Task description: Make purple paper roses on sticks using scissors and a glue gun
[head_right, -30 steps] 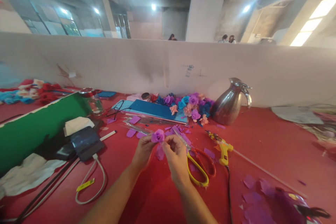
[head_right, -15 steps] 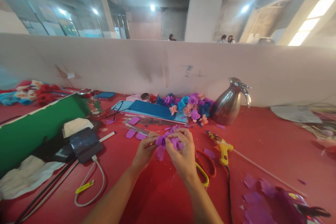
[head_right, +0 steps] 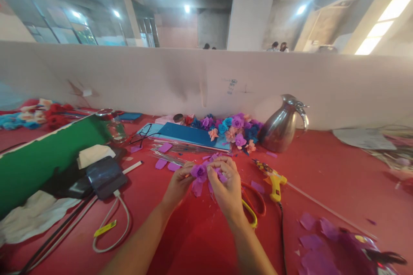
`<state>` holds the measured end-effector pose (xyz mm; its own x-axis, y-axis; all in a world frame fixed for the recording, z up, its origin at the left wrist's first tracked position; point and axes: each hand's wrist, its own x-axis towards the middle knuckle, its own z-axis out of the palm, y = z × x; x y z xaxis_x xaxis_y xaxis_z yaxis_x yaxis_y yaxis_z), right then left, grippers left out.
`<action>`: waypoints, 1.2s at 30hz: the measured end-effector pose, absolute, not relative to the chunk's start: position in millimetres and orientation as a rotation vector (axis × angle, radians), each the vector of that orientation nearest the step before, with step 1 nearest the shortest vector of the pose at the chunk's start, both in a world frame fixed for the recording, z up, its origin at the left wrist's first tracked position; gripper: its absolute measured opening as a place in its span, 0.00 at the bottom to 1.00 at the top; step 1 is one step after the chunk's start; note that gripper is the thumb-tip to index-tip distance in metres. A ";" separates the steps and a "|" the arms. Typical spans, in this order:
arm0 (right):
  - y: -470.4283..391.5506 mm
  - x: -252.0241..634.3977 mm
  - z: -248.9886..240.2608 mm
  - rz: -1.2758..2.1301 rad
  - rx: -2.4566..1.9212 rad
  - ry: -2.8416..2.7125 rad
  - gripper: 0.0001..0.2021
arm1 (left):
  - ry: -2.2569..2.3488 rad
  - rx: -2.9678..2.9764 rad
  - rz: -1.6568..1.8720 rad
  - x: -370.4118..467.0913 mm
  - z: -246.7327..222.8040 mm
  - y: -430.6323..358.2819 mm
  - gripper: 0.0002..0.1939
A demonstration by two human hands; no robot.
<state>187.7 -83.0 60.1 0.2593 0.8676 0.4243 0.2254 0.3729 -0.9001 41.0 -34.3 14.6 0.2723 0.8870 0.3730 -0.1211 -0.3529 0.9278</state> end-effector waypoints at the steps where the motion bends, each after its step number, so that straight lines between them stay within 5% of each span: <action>1: -83.1 186.9 59.4 0.610 -1.139 -1.250 0.06 | 0.728 1.522 1.270 40.9 12.9 -33.9 0.12; 10: -81.5 179.7 60.3 0.976 -1.068 -1.059 0.09 | 0.682 1.308 1.248 42.2 5.5 -32.6 0.09; 36: -80.3 179.4 56.4 1.057 -0.990 -0.923 0.11 | 0.741 1.491 1.224 41.6 12.1 -34.1 0.11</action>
